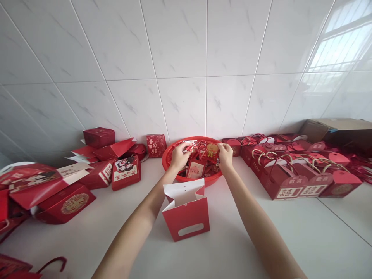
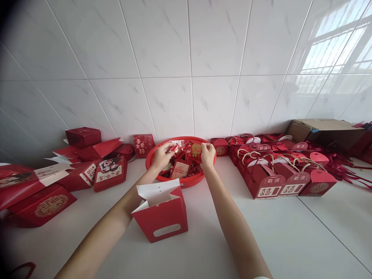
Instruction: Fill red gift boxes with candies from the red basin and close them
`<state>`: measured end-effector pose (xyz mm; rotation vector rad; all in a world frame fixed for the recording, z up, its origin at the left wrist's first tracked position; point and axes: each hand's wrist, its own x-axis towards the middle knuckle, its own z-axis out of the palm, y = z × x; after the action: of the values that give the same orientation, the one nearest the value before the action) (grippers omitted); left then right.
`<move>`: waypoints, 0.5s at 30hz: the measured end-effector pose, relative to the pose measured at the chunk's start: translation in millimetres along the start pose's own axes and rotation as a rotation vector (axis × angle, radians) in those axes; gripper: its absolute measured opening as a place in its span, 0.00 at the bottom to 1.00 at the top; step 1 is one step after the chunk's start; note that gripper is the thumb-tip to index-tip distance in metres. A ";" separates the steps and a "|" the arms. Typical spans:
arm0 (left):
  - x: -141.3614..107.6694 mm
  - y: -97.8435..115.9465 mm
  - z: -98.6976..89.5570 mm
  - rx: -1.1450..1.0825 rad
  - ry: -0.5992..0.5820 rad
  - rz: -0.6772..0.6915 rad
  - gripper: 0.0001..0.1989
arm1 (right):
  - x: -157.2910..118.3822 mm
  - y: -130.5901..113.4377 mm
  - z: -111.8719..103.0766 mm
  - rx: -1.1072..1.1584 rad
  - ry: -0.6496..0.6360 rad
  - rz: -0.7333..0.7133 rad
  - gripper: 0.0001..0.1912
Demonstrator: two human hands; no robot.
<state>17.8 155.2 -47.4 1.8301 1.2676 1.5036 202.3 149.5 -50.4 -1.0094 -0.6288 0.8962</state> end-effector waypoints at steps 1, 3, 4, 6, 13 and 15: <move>-0.4 1.3 0.1 0.026 0.007 -0.003 0.17 | 0.5 0.5 -0.1 0.000 -0.001 -0.001 0.09; -1.1 4.3 0.0 0.092 0.023 -0.008 0.16 | 1.6 1.7 -0.3 0.001 -0.001 -0.002 0.09; -1.5 5.6 -0.3 0.130 0.036 0.003 0.17 | 2.1 2.2 -0.4 0.002 -0.002 -0.002 0.09; -2.2 7.0 -1.2 0.205 0.052 0.029 0.16 | 2.8 2.7 -0.6 0.003 -0.003 -0.002 0.10; -6.7 -11.3 -7.0 0.340 -0.216 -0.276 0.07 | 3.6 3.1 -0.8 0.008 0.011 -0.021 0.10; -7.7 -16.8 -8.2 0.313 -0.289 -0.296 0.10 | 4.3 3.9 -0.9 0.011 0.013 -0.026 0.11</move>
<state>4.2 154.9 -62.3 1.8598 1.6068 0.8880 203.9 153.8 -54.1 -0.9946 -0.6241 0.8685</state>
